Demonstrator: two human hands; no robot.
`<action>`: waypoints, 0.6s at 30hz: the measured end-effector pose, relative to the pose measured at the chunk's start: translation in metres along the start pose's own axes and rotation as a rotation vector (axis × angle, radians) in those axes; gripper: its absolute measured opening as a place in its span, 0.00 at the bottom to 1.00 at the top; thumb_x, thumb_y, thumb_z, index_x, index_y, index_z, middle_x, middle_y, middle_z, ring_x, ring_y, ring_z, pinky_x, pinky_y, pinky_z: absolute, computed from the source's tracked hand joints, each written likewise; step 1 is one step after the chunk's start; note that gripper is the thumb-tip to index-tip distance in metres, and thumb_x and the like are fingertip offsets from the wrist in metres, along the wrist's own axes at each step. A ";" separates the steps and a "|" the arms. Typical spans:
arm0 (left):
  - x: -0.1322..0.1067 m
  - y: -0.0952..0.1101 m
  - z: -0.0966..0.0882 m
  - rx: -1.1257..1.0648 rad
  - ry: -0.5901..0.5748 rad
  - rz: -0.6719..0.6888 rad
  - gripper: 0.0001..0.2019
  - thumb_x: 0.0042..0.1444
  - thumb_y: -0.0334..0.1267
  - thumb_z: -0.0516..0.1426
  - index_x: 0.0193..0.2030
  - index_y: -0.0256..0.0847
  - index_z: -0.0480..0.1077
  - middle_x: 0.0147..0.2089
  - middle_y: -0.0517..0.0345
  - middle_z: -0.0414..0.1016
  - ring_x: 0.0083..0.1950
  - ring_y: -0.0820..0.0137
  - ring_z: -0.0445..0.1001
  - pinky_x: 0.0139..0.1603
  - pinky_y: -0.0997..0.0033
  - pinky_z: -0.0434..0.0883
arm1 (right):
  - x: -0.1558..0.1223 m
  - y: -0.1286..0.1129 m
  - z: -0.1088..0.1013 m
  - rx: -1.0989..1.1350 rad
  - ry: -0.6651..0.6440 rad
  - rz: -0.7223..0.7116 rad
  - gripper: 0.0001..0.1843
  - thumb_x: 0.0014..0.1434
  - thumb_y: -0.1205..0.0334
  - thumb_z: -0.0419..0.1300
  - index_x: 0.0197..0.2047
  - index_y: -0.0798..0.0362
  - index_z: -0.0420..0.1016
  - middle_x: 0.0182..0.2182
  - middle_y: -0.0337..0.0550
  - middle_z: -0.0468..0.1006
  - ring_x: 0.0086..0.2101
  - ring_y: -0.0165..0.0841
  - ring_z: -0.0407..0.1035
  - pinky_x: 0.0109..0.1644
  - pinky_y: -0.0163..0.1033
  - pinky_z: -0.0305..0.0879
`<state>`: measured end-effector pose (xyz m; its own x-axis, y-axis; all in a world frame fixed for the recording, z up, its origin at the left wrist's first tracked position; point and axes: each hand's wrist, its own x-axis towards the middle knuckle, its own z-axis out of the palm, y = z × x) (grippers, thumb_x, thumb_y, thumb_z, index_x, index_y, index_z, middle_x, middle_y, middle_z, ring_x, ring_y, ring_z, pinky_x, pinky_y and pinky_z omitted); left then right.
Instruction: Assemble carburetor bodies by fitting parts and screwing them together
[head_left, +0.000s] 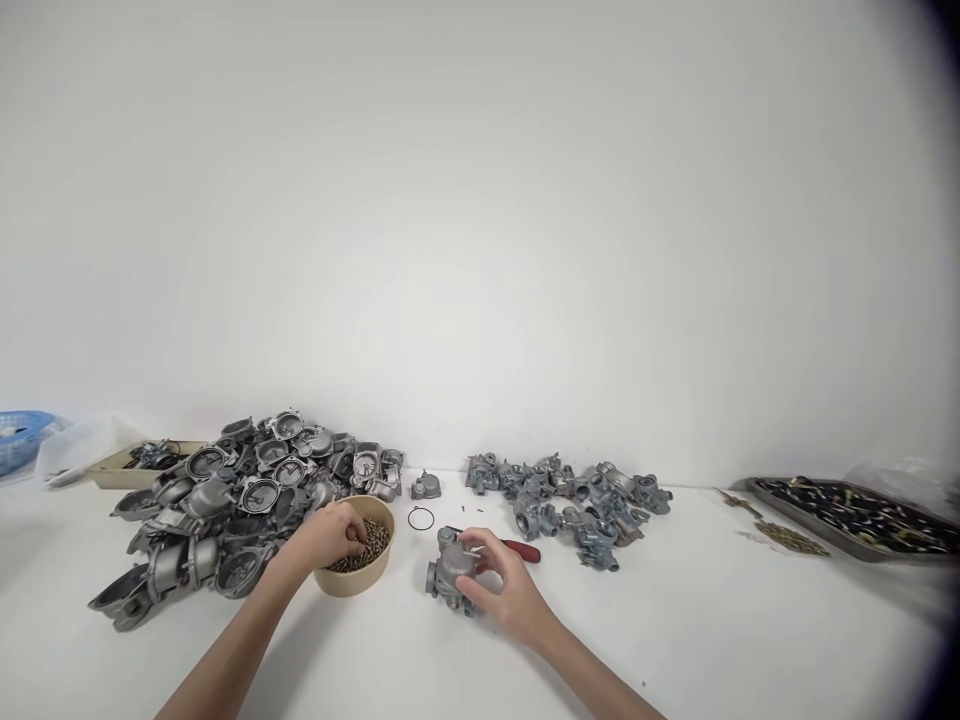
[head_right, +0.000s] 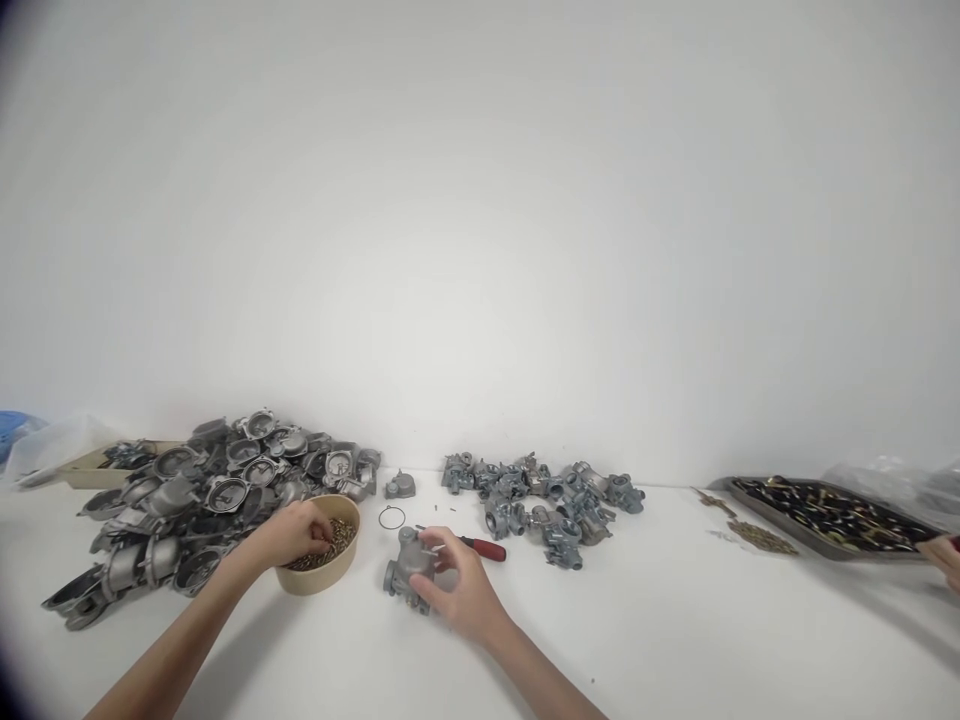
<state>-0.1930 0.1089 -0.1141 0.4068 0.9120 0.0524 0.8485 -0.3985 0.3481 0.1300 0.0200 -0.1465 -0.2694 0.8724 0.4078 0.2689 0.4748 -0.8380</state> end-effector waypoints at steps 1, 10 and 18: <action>-0.001 0.001 0.000 -0.001 0.002 0.000 0.07 0.51 0.35 0.61 0.34 0.46 0.82 0.36 0.57 0.83 0.39 0.62 0.78 0.37 0.70 0.67 | 0.000 0.000 0.000 0.001 -0.002 0.003 0.21 0.60 0.54 0.66 0.55 0.47 0.70 0.51 0.48 0.75 0.47 0.43 0.73 0.51 0.47 0.70; -0.003 -0.001 0.003 -0.026 0.042 0.007 0.09 0.55 0.33 0.57 0.33 0.44 0.81 0.39 0.53 0.82 0.41 0.60 0.78 0.39 0.68 0.67 | 0.001 0.001 0.002 -0.003 -0.006 0.000 0.21 0.60 0.51 0.65 0.55 0.47 0.69 0.51 0.49 0.75 0.46 0.43 0.73 0.49 0.47 0.70; 0.003 -0.010 0.008 -0.044 0.024 -0.050 0.07 0.53 0.31 0.59 0.31 0.41 0.80 0.38 0.50 0.81 0.39 0.60 0.78 0.39 0.68 0.69 | 0.001 0.006 0.002 0.011 -0.012 0.000 0.21 0.61 0.51 0.64 0.55 0.47 0.69 0.52 0.49 0.74 0.46 0.43 0.73 0.49 0.47 0.70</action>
<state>-0.1978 0.1149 -0.1255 0.3558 0.9329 0.0560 0.8515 -0.3483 0.3919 0.1295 0.0230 -0.1515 -0.2804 0.8708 0.4038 0.2589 0.4737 -0.8418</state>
